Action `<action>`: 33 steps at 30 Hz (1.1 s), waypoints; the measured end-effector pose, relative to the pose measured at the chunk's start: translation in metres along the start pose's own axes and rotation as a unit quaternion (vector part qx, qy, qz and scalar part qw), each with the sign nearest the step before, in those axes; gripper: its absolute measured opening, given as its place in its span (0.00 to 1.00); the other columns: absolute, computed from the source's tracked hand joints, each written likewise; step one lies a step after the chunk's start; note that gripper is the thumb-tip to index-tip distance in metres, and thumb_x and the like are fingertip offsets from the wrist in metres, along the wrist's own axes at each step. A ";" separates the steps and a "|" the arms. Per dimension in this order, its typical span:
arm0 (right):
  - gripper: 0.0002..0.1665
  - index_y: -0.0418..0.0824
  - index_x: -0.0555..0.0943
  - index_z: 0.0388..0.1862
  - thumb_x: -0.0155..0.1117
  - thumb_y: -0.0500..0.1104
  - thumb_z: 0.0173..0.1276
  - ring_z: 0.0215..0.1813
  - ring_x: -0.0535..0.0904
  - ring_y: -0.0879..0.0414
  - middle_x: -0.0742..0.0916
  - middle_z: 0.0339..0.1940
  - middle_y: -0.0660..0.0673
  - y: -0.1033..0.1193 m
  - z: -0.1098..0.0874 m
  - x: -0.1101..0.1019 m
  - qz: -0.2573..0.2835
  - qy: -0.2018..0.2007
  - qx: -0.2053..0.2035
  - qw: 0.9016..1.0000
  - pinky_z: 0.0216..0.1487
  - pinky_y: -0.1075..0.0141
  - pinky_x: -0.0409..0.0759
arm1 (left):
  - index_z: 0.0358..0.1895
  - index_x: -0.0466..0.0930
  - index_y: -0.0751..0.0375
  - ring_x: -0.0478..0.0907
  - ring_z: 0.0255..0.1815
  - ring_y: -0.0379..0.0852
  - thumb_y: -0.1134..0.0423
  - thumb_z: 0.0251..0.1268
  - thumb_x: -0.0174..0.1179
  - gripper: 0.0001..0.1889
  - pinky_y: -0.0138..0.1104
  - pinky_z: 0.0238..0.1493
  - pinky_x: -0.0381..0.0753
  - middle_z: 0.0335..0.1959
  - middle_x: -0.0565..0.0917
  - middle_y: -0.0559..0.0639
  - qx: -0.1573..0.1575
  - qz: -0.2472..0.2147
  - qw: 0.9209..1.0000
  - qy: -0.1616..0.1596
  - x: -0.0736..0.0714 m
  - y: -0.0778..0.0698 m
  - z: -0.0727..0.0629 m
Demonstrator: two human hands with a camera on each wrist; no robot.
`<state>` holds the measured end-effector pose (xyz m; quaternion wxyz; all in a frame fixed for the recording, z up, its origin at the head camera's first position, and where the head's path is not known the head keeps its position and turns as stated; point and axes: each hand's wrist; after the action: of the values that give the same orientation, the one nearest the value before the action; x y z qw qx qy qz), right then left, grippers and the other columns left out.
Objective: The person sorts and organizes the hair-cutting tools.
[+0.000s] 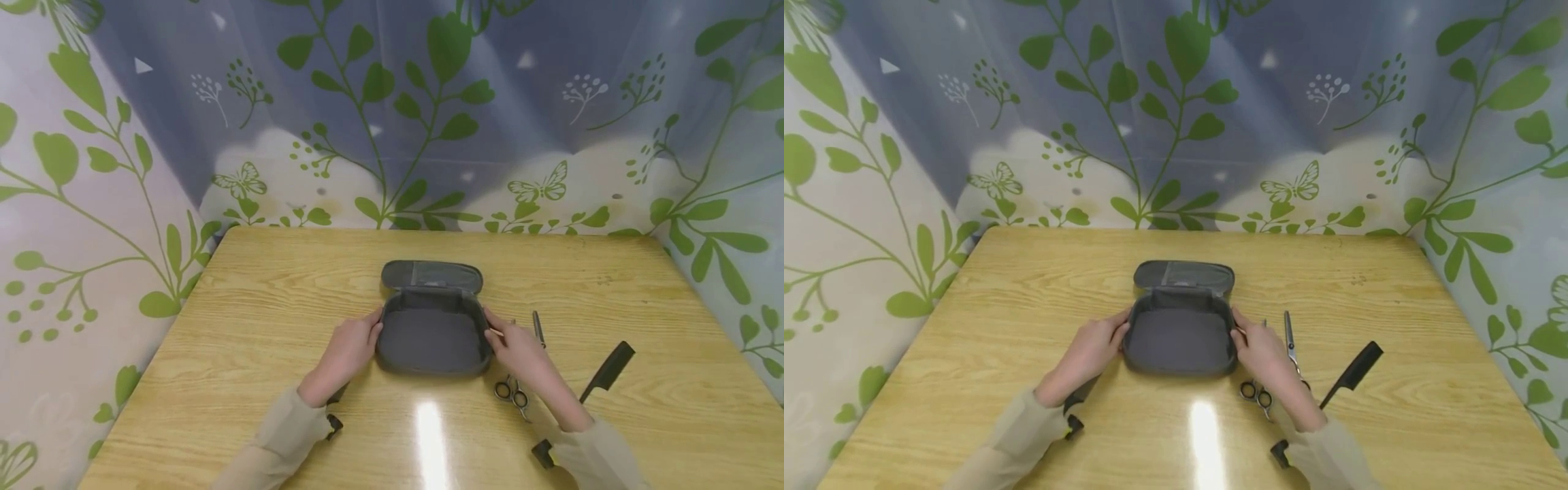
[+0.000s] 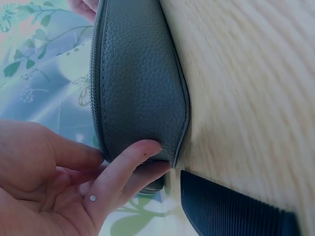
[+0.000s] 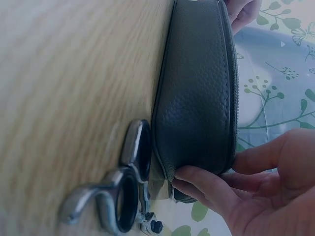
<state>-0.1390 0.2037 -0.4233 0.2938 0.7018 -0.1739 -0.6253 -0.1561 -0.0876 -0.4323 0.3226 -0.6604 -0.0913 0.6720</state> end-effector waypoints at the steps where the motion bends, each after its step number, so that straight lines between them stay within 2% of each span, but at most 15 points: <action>1: 0.30 0.28 0.63 0.76 0.53 0.37 0.80 0.16 0.61 0.59 0.88 0.32 0.34 0.000 -0.001 0.000 0.001 -0.001 0.000 1.000 0.18 0.69 0.61 | 0.65 0.75 0.74 0.63 0.15 0.40 0.68 0.78 0.53 0.19 0.31 0.18 0.65 0.45 0.87 0.69 -0.002 -0.002 1.000 0.001 0.000 0.000 -0.001; 3: 0.29 0.27 0.64 0.75 0.53 0.37 0.79 0.15 0.60 0.60 0.80 0.20 0.45 -0.001 -0.002 0.001 0.000 -0.004 -0.002 1.000 0.18 0.69 0.60 | 0.66 0.75 0.73 0.64 0.15 0.39 0.67 0.78 0.53 0.19 0.31 0.19 0.65 0.45 0.87 0.69 -0.005 -0.006 1.000 0.002 0.000 0.001 -0.002; 4: 0.29 0.28 0.64 0.75 0.53 0.37 0.79 0.15 0.59 0.60 0.76 0.17 0.48 -0.001 -0.003 0.001 0.000 -0.004 -0.001 1.000 0.18 0.70 0.60 | 0.66 0.75 0.73 0.64 0.15 0.39 0.67 0.78 0.53 0.19 0.31 0.19 0.66 0.46 0.86 0.69 -0.007 -0.009 1.000 0.003 0.000 0.001 -0.003; 5: 0.29 0.28 0.64 0.75 0.53 0.37 0.79 0.15 0.59 0.60 0.73 0.15 0.50 -0.001 -0.003 0.001 0.000 -0.005 -0.001 1.000 0.18 0.70 0.60 | 0.65 0.76 0.73 0.64 0.16 0.39 0.67 0.78 0.53 0.19 0.31 0.19 0.66 0.49 0.86 0.69 -0.005 -0.010 1.000 0.000 0.000 0.001 -0.004; 7: 0.29 0.29 0.65 0.75 0.53 0.37 0.80 0.15 0.59 0.61 0.69 0.13 0.52 -0.002 -0.005 0.002 0.003 -0.005 0.001 1.000 0.18 0.70 0.59 | 0.65 0.76 0.73 0.63 0.16 0.39 0.67 0.78 0.54 0.19 0.31 0.19 0.66 0.48 0.86 0.69 -0.005 -0.015 1.000 -0.002 0.000 0.001 -0.006; 9: 0.29 0.29 0.65 0.75 0.53 0.37 0.80 0.14 0.58 0.61 0.67 0.13 0.53 -0.002 -0.006 0.002 0.003 -0.007 -0.001 1.000 0.17 0.70 0.59 | 0.65 0.76 0.73 0.61 0.15 0.38 0.67 0.78 0.54 0.19 0.30 0.19 0.64 0.41 0.87 0.68 -0.004 -0.018 1.000 -0.004 0.000 0.000 -0.008; 12: 0.29 0.30 0.65 0.76 0.53 0.38 0.80 0.15 0.58 0.60 0.67 0.13 0.53 -0.002 -0.009 0.002 0.004 -0.007 -0.001 1.000 0.17 0.70 0.59 | 0.65 0.76 0.74 0.58 0.13 0.37 0.68 0.77 0.54 0.19 0.29 0.17 0.62 0.26 0.84 0.61 0.002 -0.018 1.000 -0.004 -0.001 -0.001 -0.011; 14: 0.29 0.30 0.65 0.76 0.53 0.38 0.80 0.15 0.58 0.60 0.67 0.14 0.53 -0.003 -0.011 0.002 0.002 -0.005 -0.001 1.000 0.18 0.70 0.59 | 0.65 0.76 0.74 0.57 0.13 0.37 0.68 0.77 0.55 0.19 0.29 0.17 0.62 0.22 0.81 0.58 0.003 -0.018 1.000 -0.004 -0.001 -0.002 -0.012; 21: 0.29 0.30 0.66 0.76 0.54 0.37 0.79 0.16 0.60 0.60 0.68 0.14 0.52 -0.003 -0.016 0.001 0.004 -0.005 -0.009 1.000 0.19 0.69 0.61 | 0.64 0.76 0.74 0.61 0.14 0.37 0.68 0.77 0.55 0.19 0.30 0.18 0.65 0.28 0.85 0.60 -0.001 -0.017 1.000 0.002 -0.002 -0.004 -0.018; 27: 0.30 0.31 0.66 0.76 0.54 0.38 0.79 0.15 0.61 0.60 0.68 0.13 0.53 -0.004 -0.021 0.002 -0.002 -0.002 -0.011 1.000 0.19 0.68 0.62 | 0.64 0.77 0.74 0.64 0.15 0.37 0.68 0.76 0.56 0.19 0.30 0.19 0.66 0.18 0.75 0.49 -0.005 -0.018 1.000 0.002 -0.003 -0.005 -0.022; 33: 0.30 0.31 0.66 0.75 0.55 0.38 0.79 0.15 0.60 0.62 0.67 0.12 0.54 -0.003 -0.024 0.003 0.000 -0.003 -0.015 1.000 0.18 0.69 0.63 | 0.64 0.77 0.74 0.64 0.15 0.37 0.68 0.75 0.57 0.19 0.29 0.19 0.66 0.18 0.74 0.47 -0.004 -0.026 1.000 0.000 -0.003 -0.006 -0.026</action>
<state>-0.1152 0.2093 -0.4264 0.3033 0.6953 -0.1653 -0.6303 -0.1297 -0.0929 -0.4295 0.3368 -0.6592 -0.1110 0.6631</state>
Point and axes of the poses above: each hand's wrist, its own z-axis towards the middle knuckle, its own x-axis out of the palm, y = z × x
